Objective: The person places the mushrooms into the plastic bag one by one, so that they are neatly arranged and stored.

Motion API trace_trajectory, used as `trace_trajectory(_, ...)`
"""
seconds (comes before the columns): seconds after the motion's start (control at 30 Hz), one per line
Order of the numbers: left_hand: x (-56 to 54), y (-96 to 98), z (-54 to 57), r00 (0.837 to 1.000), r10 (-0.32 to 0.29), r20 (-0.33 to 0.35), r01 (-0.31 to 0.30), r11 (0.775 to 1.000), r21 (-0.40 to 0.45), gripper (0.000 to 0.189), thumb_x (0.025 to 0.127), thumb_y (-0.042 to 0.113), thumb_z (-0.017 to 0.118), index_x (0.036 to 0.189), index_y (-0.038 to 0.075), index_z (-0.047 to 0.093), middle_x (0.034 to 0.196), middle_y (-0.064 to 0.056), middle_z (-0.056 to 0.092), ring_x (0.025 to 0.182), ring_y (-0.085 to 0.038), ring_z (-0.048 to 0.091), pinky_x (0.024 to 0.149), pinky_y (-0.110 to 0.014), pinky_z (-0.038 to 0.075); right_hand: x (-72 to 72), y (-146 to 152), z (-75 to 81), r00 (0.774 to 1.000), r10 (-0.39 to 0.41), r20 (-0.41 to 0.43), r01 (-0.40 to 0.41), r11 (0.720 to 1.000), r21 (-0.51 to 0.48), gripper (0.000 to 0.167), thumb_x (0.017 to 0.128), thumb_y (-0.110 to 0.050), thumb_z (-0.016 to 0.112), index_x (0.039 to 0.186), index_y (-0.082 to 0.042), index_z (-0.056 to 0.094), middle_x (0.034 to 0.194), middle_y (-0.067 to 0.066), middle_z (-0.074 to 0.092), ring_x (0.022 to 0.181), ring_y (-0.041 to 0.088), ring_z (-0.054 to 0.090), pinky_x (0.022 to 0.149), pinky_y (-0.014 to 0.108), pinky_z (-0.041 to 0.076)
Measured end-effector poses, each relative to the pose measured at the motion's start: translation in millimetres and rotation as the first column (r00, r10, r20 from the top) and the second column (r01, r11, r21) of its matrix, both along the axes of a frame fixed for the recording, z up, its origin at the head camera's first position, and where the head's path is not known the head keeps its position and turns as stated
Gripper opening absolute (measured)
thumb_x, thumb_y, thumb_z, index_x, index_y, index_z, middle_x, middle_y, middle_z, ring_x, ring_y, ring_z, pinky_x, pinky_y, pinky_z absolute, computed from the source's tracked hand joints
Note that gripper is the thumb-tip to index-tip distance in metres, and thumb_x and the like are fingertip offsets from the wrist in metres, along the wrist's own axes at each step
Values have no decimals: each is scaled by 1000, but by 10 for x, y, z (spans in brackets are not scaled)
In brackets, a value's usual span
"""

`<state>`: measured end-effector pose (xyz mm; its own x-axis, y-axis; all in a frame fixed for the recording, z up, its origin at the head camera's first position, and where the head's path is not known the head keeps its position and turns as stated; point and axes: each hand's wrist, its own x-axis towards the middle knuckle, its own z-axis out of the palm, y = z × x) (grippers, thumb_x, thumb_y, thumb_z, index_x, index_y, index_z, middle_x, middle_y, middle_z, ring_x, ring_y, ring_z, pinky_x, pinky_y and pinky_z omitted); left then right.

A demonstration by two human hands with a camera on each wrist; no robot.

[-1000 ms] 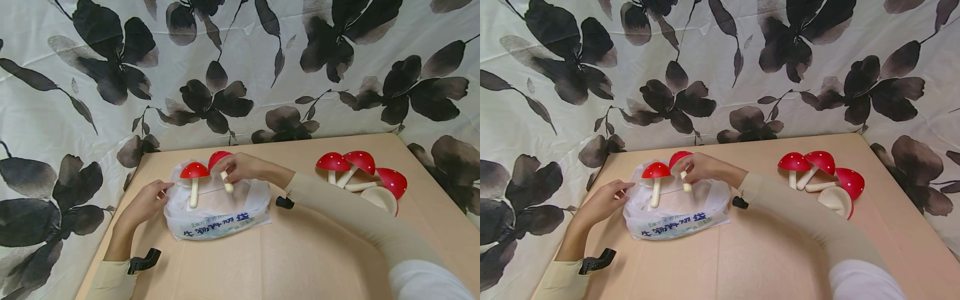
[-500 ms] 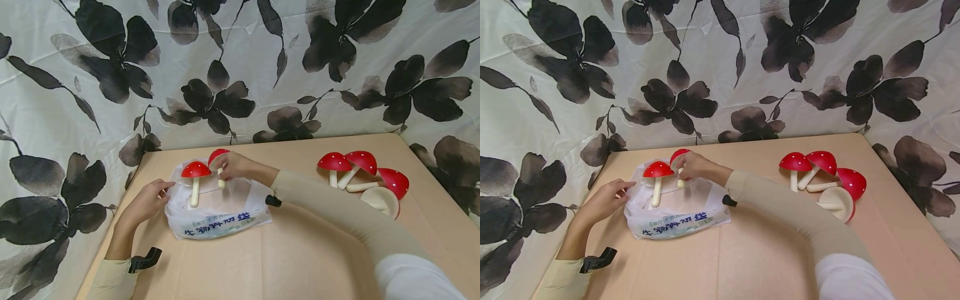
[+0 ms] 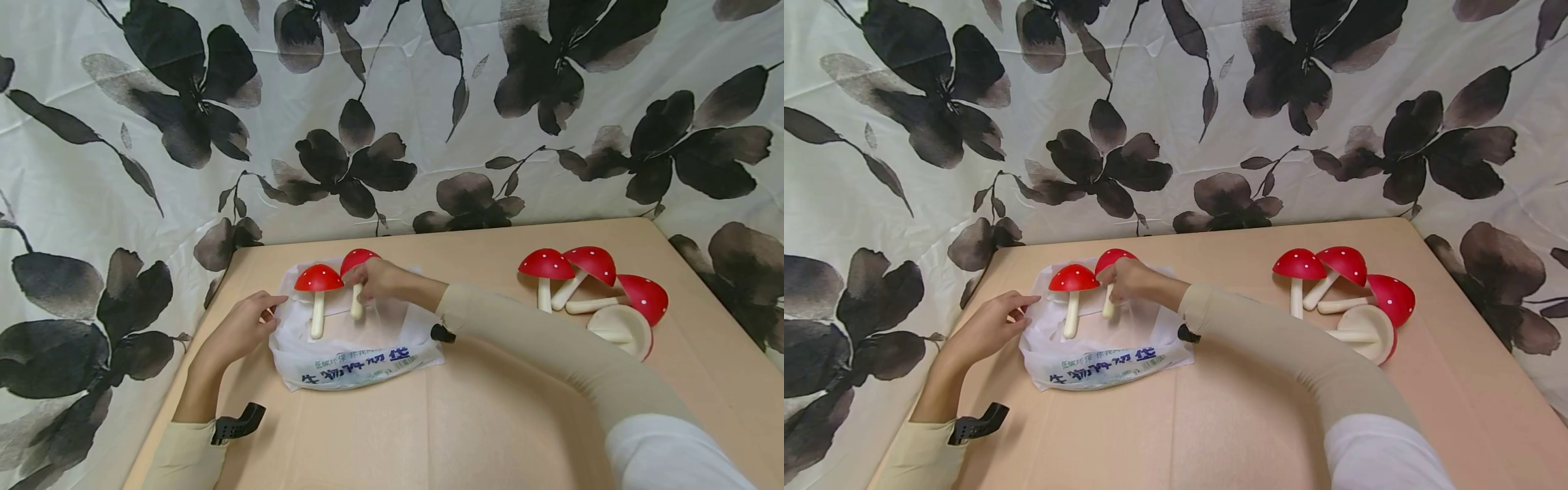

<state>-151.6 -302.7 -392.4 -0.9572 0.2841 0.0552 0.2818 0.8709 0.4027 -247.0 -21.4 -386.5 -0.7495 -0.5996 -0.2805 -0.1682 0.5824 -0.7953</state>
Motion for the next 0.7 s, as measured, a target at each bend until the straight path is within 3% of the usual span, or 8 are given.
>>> trace_trajectory(0.1,-1,-8,-8,1000,-2,-1,2,1000,2,36,86,-8,66,122,-13,66,91,-12,63,81,-21,60,70,-33,52,45,14,5,998,57,4,-58,998,23,50,89,3,71,138,-6,63,139,9,63,107,24,55,86,27,53)
trace_trajectory(0.27,1,-17,-21,1000,-4,-5,4,1000,6,36,85,-8,66,121,-13,66,89,-11,62,80,-22,60,69,-33,51,111,62,5,989,148,32,-150,983,108,59,92,0,69,148,-12,54,126,14,61,105,26,56,90,37,56)
trace_trajectory(0.33,5,-16,-24,1000,-5,-5,5,1000,8,36,86,-8,65,121,-13,66,89,-10,62,80,-22,59,69,-32,51,129,95,12,983,177,54,-182,978,104,60,93,1,66,150,-11,50,130,16,60,106,27,56,92,40,55)
trace_trajectory(0.5,9,-18,-31,1000,-9,-9,9,1000,9,36,86,-8,66,122,-13,66,89,-10,62,80,-21,59,70,-33,51,145,182,54,970,234,66,-240,966,96,56,95,2,63,149,-5,51,138,17,60,110,26,59,95,37,55)
trace_trajectory(0.7,15,-13,-26,1000,-14,-16,14,1000,12,37,85,-8,66,122,-13,66,88,-9,62,81,-21,60,70,-34,52,144,275,86,966,246,82,-253,963,88,42,95,1,64,137,-1,61,129,18,65,106,24,62,91,30,56)
